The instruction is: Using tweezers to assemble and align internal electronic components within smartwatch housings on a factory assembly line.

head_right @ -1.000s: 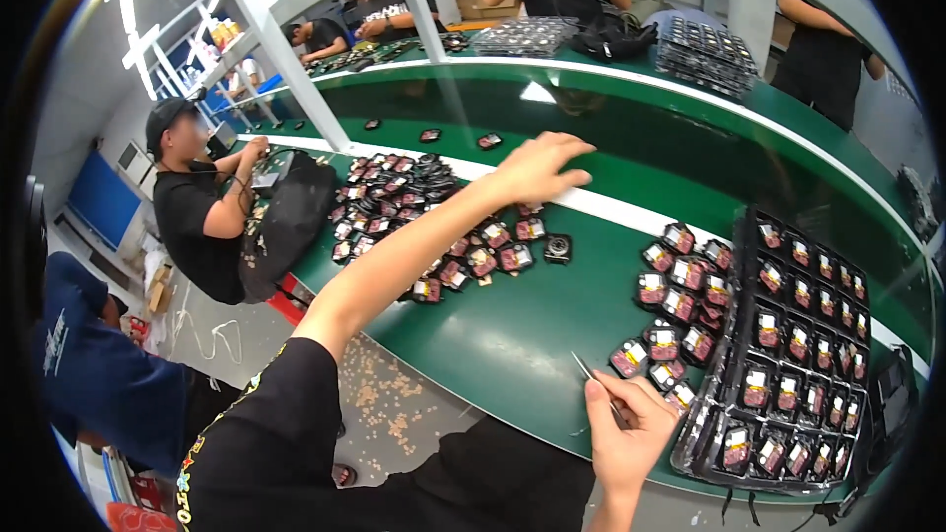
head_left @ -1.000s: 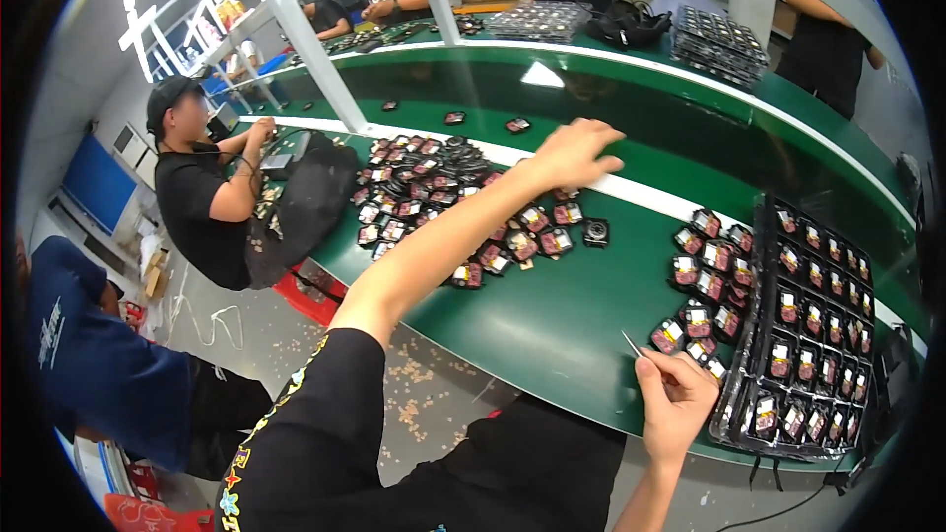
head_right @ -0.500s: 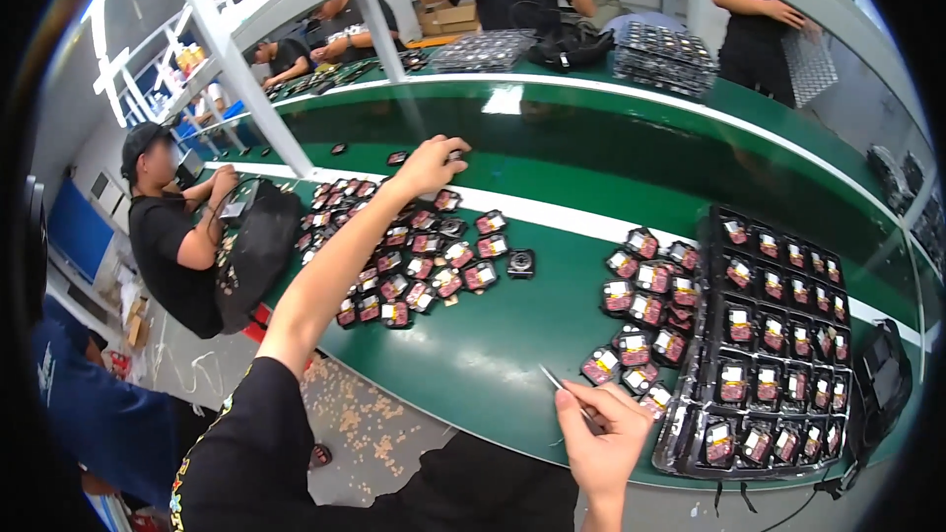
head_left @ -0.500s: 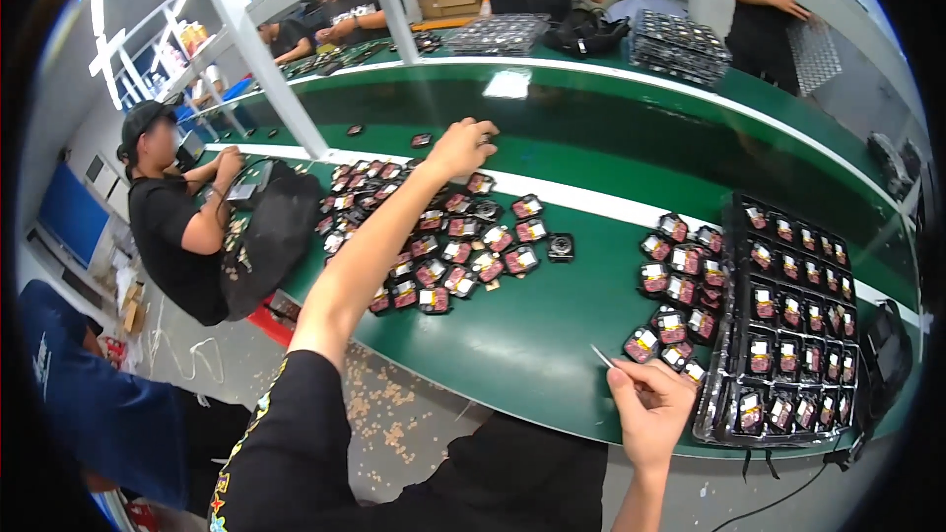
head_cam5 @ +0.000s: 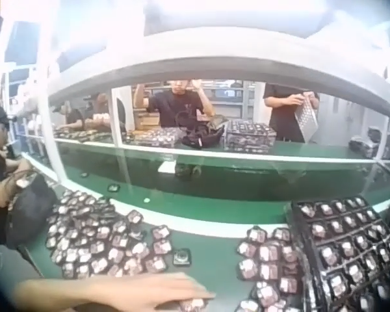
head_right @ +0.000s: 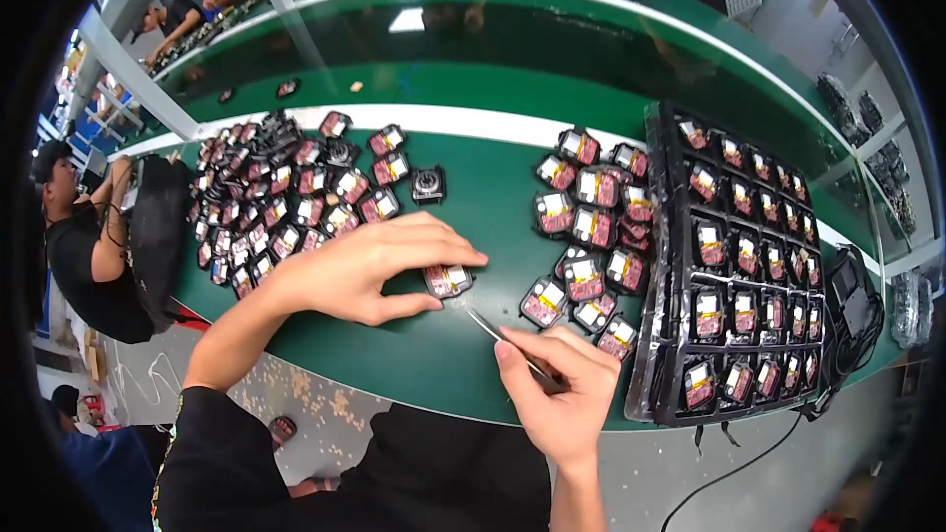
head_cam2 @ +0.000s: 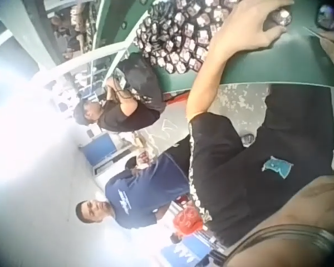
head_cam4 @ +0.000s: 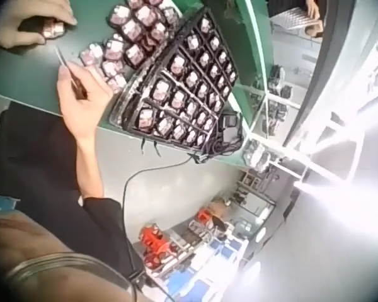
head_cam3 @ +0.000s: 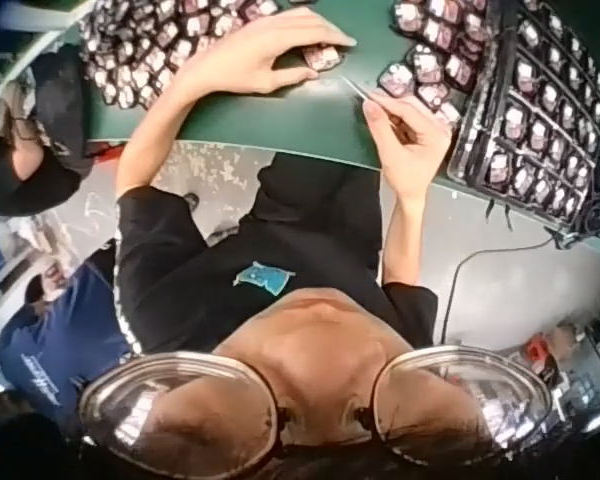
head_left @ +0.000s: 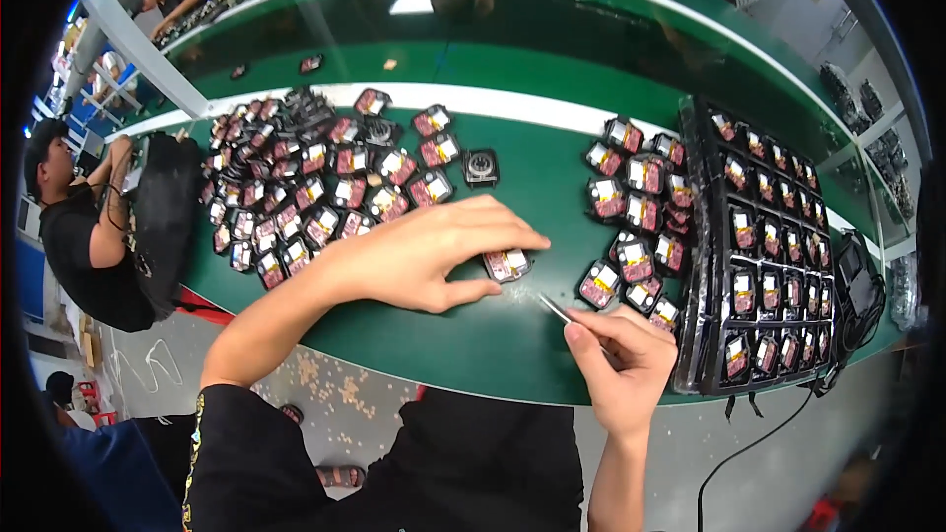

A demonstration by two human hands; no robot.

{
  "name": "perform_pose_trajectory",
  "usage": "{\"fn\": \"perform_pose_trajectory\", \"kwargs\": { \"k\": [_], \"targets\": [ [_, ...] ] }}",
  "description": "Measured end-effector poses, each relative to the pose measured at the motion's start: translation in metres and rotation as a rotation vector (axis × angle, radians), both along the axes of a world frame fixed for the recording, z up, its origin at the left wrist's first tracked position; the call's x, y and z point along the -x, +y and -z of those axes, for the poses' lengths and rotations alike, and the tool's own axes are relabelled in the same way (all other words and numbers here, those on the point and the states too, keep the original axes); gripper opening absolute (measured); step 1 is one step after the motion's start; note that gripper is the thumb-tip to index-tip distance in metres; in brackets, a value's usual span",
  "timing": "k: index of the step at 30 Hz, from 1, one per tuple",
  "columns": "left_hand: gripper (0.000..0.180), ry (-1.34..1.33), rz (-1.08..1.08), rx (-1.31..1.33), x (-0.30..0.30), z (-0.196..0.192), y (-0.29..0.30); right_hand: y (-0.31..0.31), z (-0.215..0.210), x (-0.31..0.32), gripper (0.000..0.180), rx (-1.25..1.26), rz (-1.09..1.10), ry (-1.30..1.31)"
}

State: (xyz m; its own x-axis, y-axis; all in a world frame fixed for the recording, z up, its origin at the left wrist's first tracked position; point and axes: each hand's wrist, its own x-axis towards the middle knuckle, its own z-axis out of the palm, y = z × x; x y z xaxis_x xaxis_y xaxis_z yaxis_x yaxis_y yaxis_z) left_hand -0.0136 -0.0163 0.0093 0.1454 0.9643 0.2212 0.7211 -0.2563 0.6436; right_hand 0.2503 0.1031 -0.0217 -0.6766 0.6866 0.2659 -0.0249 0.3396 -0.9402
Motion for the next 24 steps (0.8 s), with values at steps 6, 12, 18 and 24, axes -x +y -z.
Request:
{"fn": "perform_pose_trajectory", "kwargs": {
  "k": [6, 12, 18, 24],
  "targets": [
    [0.072, 0.142, -0.059, -0.085, 0.012, 0.005, -0.002, 0.001, -0.003, 0.001, 0.018, -0.022, 0.018, -0.035],
    [0.054, 0.122, -0.043, -0.029, 0.019, 0.011, -0.010, 0.002, -0.001, 0.001, 0.021, -0.115, 0.001, -0.056],
    [0.051, -0.062, -0.078, 0.076, 0.008, 0.008, -0.011, 0.002, -0.005, 0.001, 0.022, -0.078, -0.012, -0.091],
    [0.051, -0.008, -0.012, 0.046, 0.002, 0.014, -0.010, 0.000, -0.006, 0.004, 0.019, -0.108, -0.010, -0.108]
  ]
}}
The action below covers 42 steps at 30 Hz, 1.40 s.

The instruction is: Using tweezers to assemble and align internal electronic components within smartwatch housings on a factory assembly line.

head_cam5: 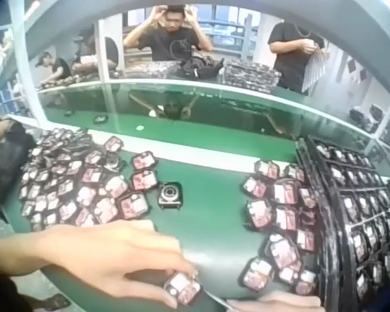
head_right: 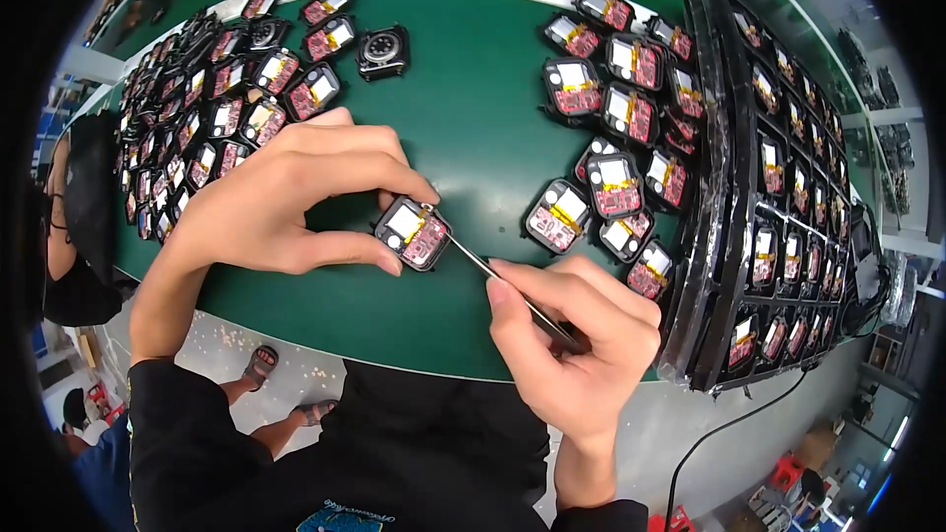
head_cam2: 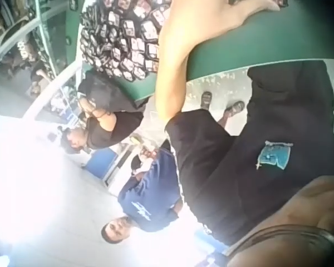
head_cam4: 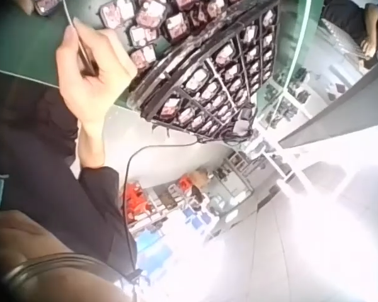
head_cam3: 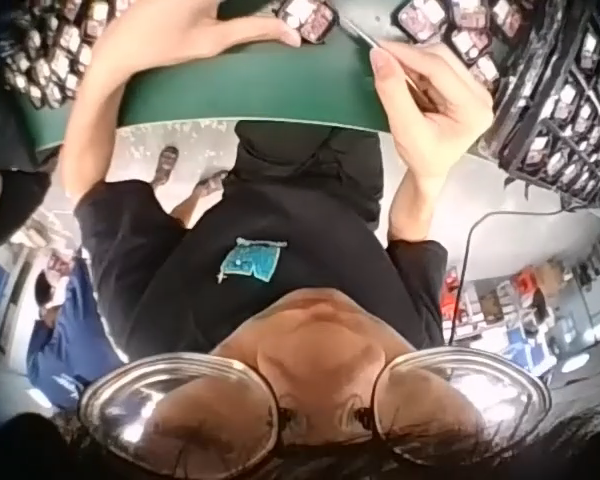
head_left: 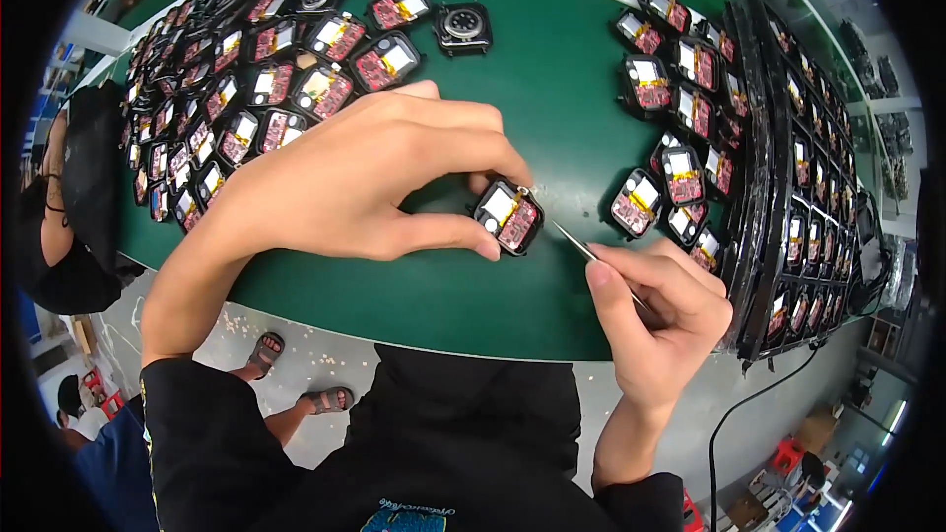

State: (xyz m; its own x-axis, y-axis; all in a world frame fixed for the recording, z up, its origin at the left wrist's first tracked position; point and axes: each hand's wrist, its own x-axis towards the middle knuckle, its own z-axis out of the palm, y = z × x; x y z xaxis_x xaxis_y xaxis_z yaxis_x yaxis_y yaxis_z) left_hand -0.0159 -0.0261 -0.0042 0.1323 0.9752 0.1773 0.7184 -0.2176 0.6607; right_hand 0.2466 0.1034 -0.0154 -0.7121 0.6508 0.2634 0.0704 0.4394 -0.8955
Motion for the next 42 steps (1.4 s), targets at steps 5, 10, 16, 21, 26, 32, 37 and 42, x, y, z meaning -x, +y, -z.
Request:
{"fn": "perform_pose_trajectory", "kwargs": {
  "k": [5, 10, 16, 21, 26, 32, 37, 42],
  "targets": [
    [0.052, -0.013, -0.001, 0.023, -0.001, -0.001, 0.005, 0.002, 0.001, 0.011, 0.016, -0.084, -0.028, -0.032],
    [0.054, -0.005, -0.002, 0.026, -0.001, 0.000, 0.005, -0.003, -0.006, 0.012, 0.014, -0.075, -0.037, -0.111],
    [0.054, -0.021, 0.014, -0.032, 0.000, 0.003, 0.007, 0.000, -0.002, 0.015, 0.015, -0.164, -0.037, -0.103],
    [0.054, -0.033, -0.024, -0.017, -0.003, -0.002, 0.008, 0.001, -0.003, 0.014, 0.018, -0.234, -0.027, -0.083],
    [0.052, 0.006, -0.014, -0.069, -0.003, 0.002, 0.007, -0.003, 0.003, 0.013, 0.027, -0.357, 0.005, -0.041],
    [0.051, 0.004, -0.011, -0.061, -0.002, 0.001, 0.006, -0.006, 0.006, 0.015, 0.030, -0.401, -0.007, -0.029],
    [0.052, -0.020, 0.011, -0.111, -0.001, 0.005, 0.009, -0.008, 0.007, 0.016, 0.028, -0.389, 0.014, -0.039],
    [0.054, -0.052, 0.039, -0.034, 0.007, 0.004, 0.007, -0.004, -0.005, 0.013, 0.021, -0.192, -0.065, -0.117]
  ]
}}
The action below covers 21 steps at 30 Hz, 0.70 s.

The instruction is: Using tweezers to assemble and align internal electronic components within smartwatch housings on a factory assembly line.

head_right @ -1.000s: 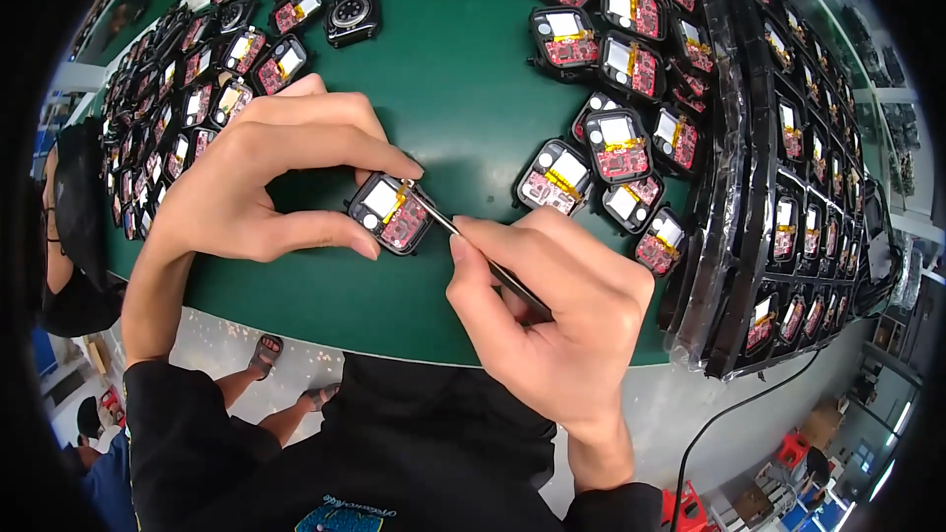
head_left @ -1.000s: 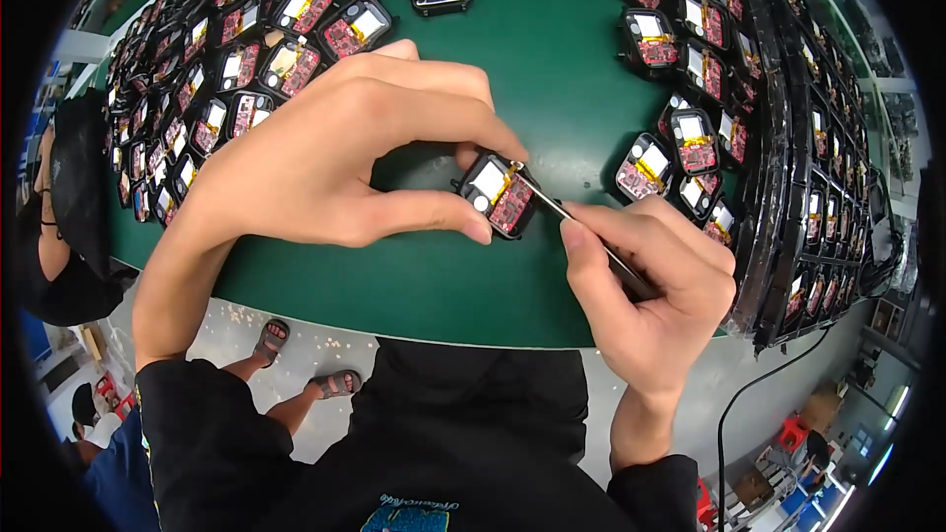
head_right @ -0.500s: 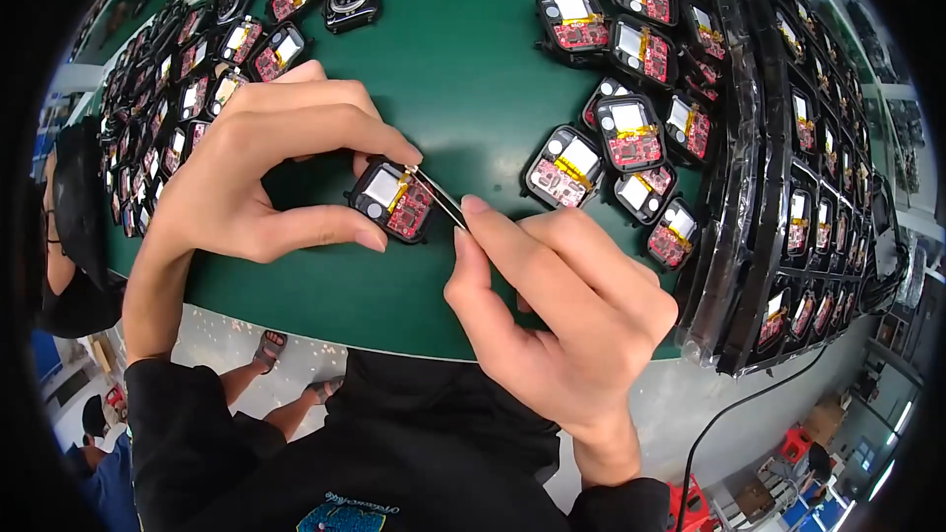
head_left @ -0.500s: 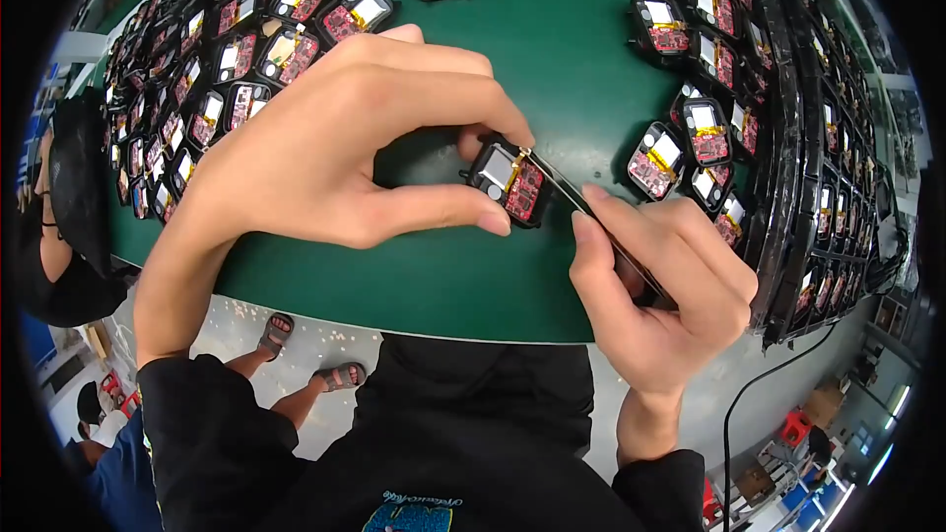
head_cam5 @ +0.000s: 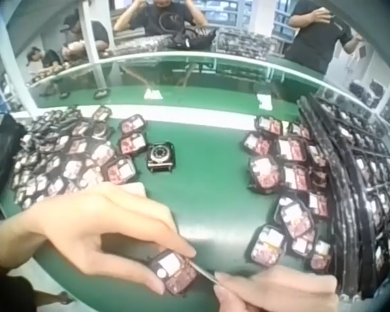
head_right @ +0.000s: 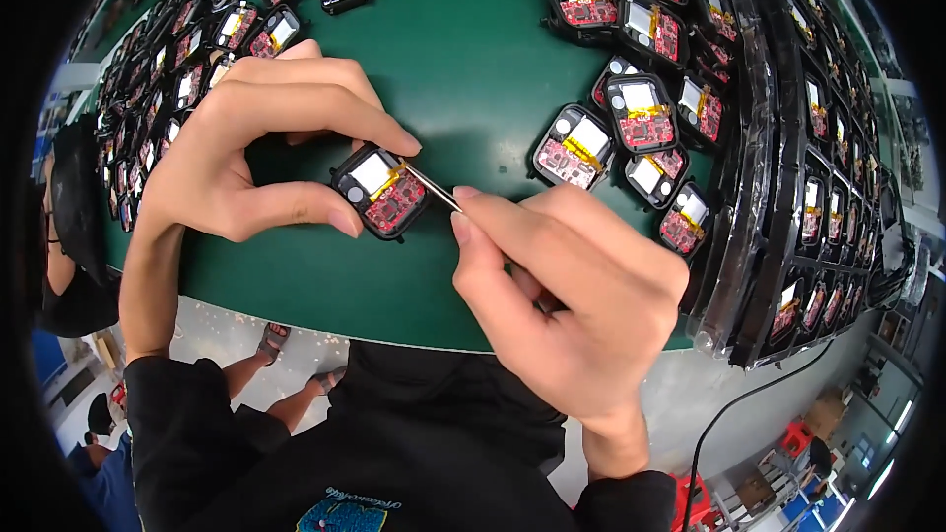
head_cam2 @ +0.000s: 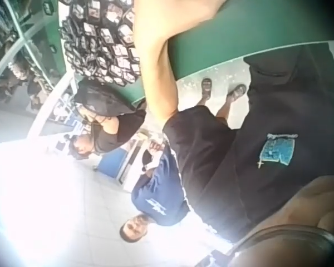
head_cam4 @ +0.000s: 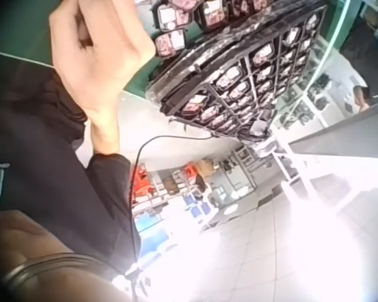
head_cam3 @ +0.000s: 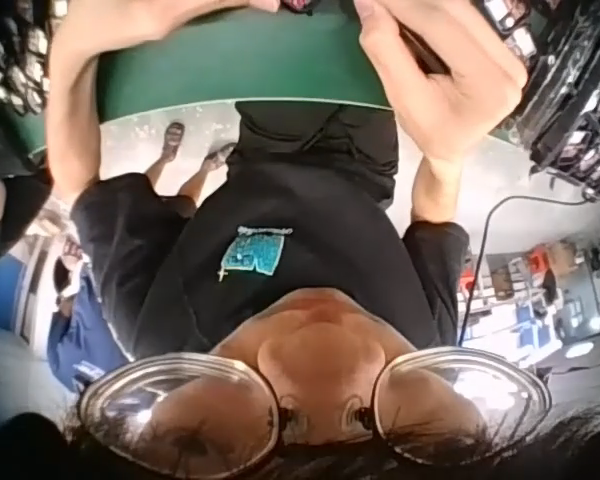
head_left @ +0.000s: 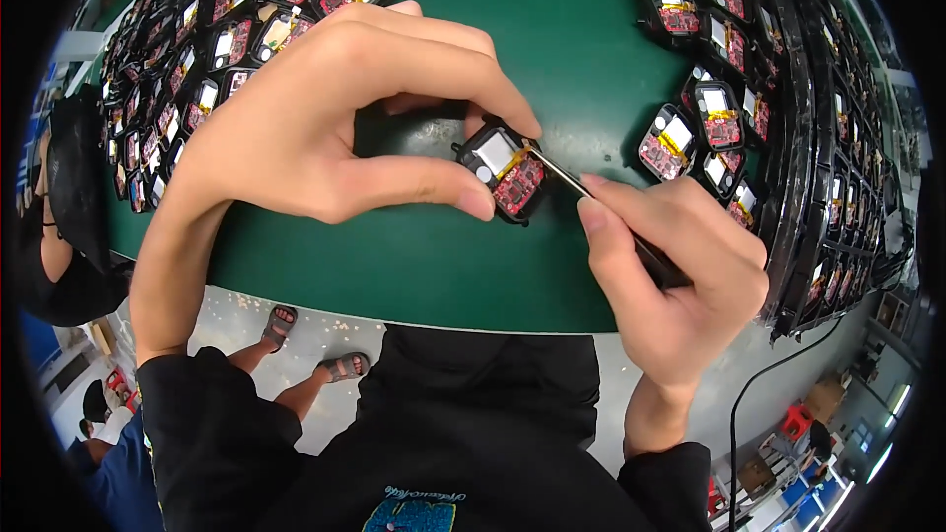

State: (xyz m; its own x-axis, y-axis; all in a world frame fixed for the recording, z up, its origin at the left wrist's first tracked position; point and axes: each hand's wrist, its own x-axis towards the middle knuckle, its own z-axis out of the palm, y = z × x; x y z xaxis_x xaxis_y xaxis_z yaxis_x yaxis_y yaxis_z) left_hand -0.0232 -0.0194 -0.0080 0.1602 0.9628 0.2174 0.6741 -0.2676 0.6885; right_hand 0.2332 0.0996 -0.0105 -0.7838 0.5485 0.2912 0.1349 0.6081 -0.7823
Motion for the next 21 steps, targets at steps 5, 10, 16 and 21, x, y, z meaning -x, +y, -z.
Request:
{"fn": "perform_pose_trajectory", "kwargs": {
  "k": [5, 10, 16, 21],
  "targets": [
    [0.056, 0.001, 0.052, 0.003, 0.0032, -0.0012, 0.0018, 0.0023, -0.0010, -0.0024, 0.018, 0.073, -0.003, 0.004],
    [0.056, 0.025, 0.040, 0.071, 0.0035, -0.0036, 0.0011, 0.0018, -0.0011, -0.0027, 0.018, 0.092, -0.001, -0.014],
    [0.053, 0.003, 0.036, 0.030, -0.0010, -0.0014, 0.0034, 0.0012, -0.0001, -0.0020, 0.018, 0.098, -0.002, -0.012],
    [0.049, 0.034, 0.046, 0.009, -0.0015, -0.0023, 0.0024, -0.0001, -0.0011, -0.0020, 0.020, 0.062, -0.001, -0.038]
  ]
}}
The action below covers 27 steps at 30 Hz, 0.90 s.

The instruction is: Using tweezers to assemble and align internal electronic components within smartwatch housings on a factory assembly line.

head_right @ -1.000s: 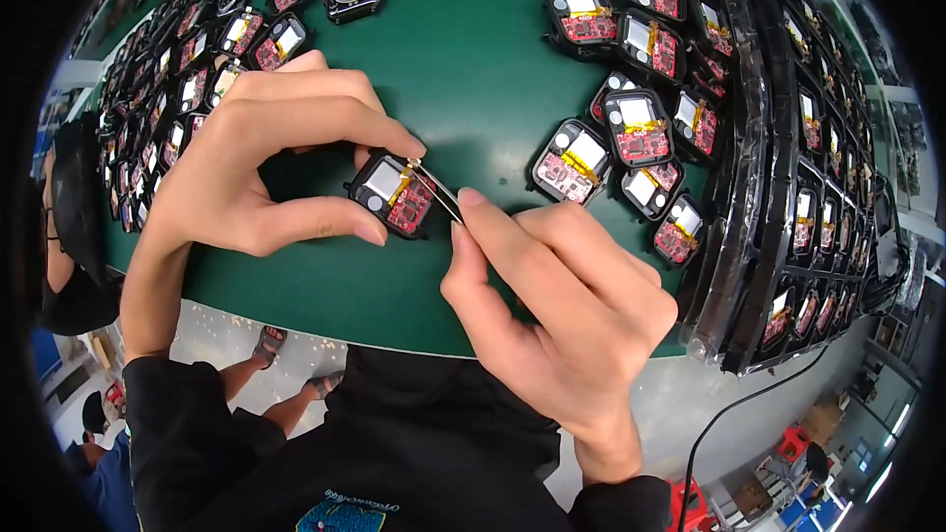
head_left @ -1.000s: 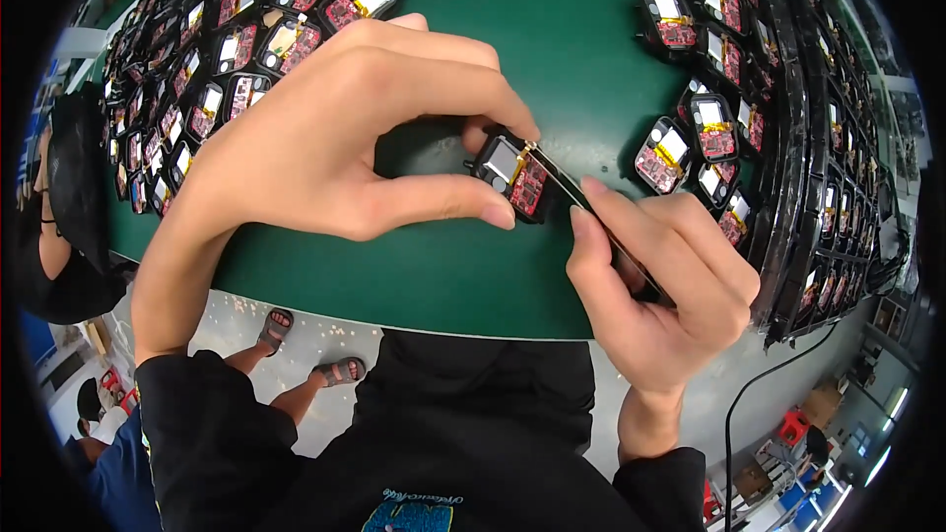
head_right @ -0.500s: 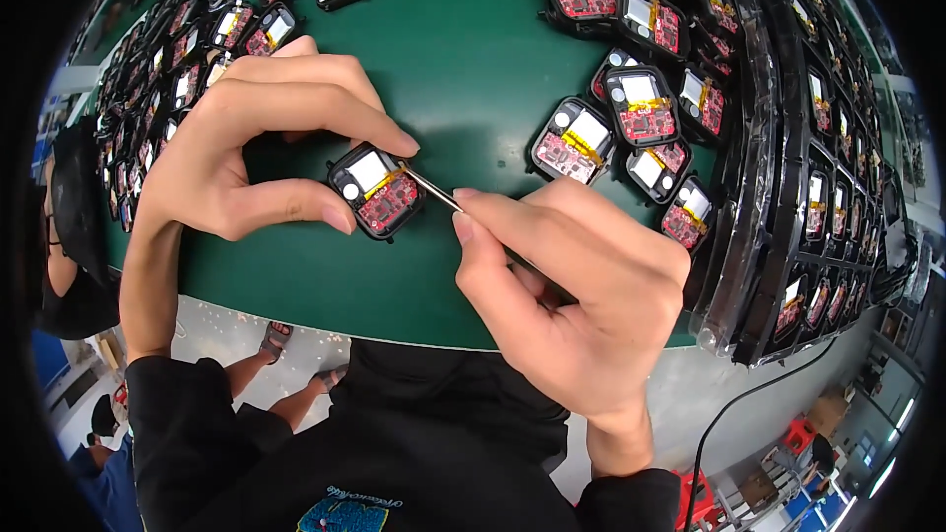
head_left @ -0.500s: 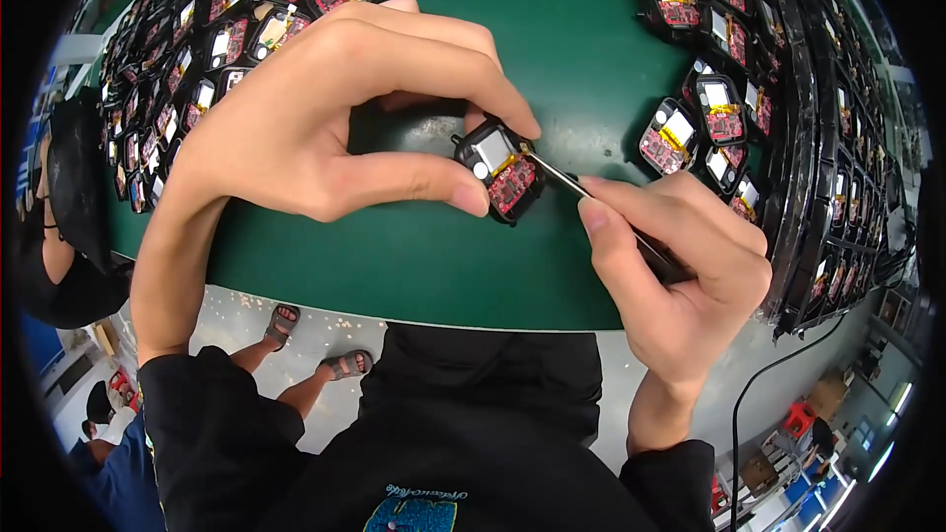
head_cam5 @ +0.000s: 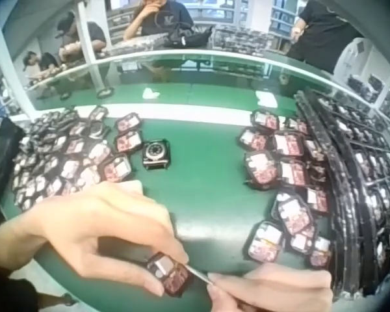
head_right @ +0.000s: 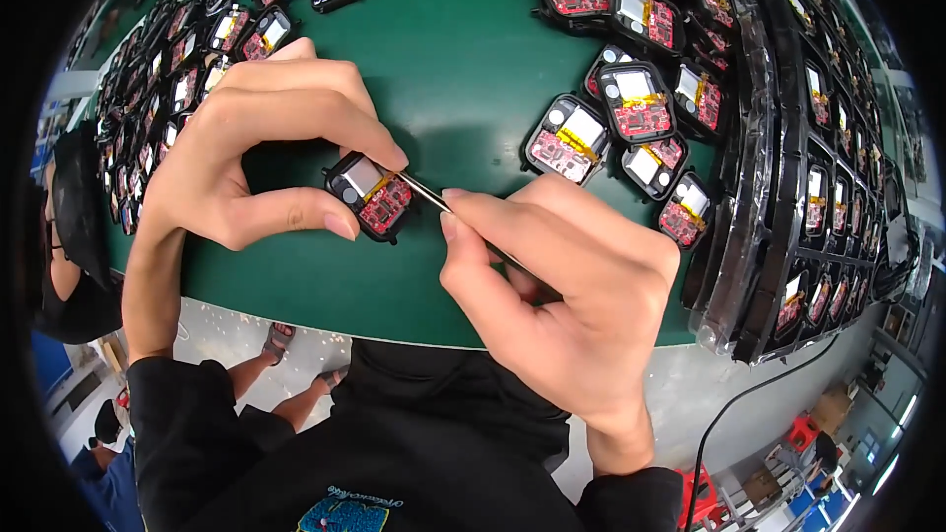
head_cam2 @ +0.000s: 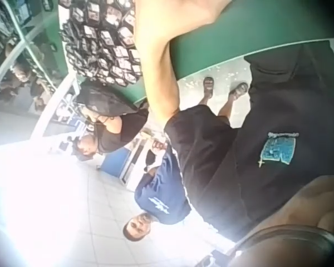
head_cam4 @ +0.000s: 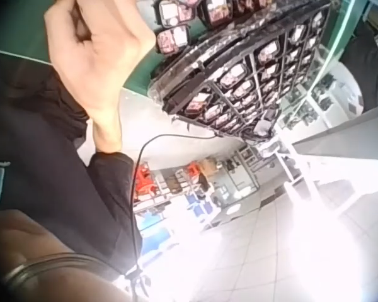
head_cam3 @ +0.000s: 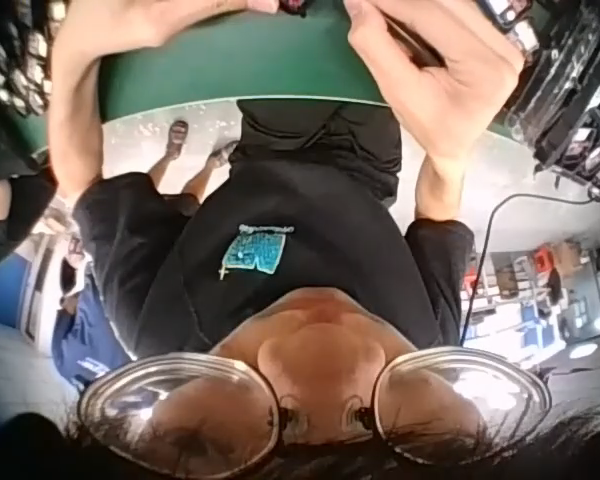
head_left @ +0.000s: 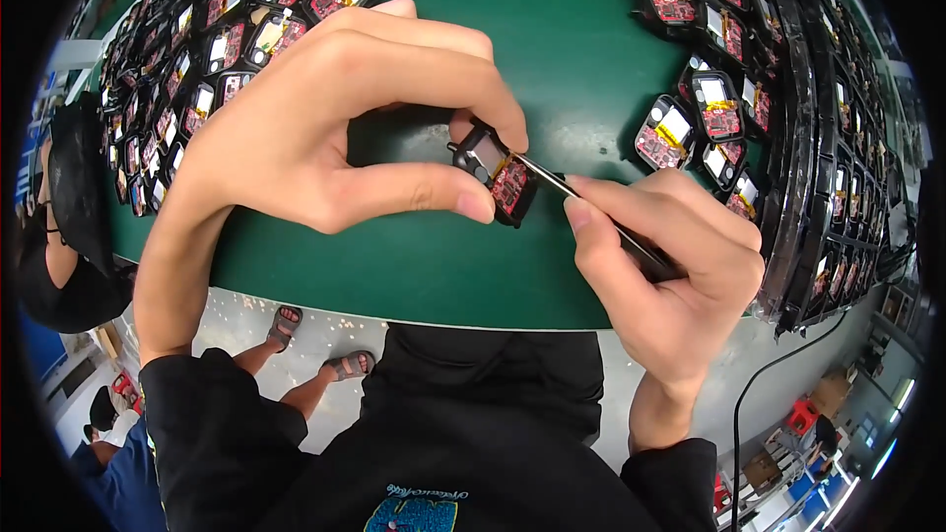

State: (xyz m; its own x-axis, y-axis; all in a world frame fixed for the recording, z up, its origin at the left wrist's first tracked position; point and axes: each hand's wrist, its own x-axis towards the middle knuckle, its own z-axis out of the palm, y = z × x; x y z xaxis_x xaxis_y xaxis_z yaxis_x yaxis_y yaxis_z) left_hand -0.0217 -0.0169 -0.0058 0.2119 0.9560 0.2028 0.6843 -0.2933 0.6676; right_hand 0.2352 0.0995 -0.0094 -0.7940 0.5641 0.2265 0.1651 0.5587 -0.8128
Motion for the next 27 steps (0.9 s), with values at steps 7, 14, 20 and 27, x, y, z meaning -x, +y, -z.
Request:
{"fn": "perform_pose_trajectory", "kwargs": {
  "k": [7, 14, 20, 27],
  "targets": [
    [0.046, -0.019, -0.001, -0.027, -0.001, 0.002, 0.001, 0.002, 0.008, 0.000, 0.019, -0.043, -0.020, 0.080],
    [0.045, -0.017, -0.006, -0.002, 0.000, -0.003, -0.002, -0.002, 0.005, 0.002, 0.019, -0.047, -0.014, 0.051],
    [0.050, -0.015, -0.037, 0.027, -0.004, -0.008, 0.003, 0.006, 0.008, -0.005, 0.018, -0.013, 0.024, 0.141],
    [0.053, 0.093, -0.093, -0.028, -0.013, -0.008, 0.002, 0.004, 0.007, -0.010, 0.017, 0.129, 0.042, 0.277]
  ]
}}
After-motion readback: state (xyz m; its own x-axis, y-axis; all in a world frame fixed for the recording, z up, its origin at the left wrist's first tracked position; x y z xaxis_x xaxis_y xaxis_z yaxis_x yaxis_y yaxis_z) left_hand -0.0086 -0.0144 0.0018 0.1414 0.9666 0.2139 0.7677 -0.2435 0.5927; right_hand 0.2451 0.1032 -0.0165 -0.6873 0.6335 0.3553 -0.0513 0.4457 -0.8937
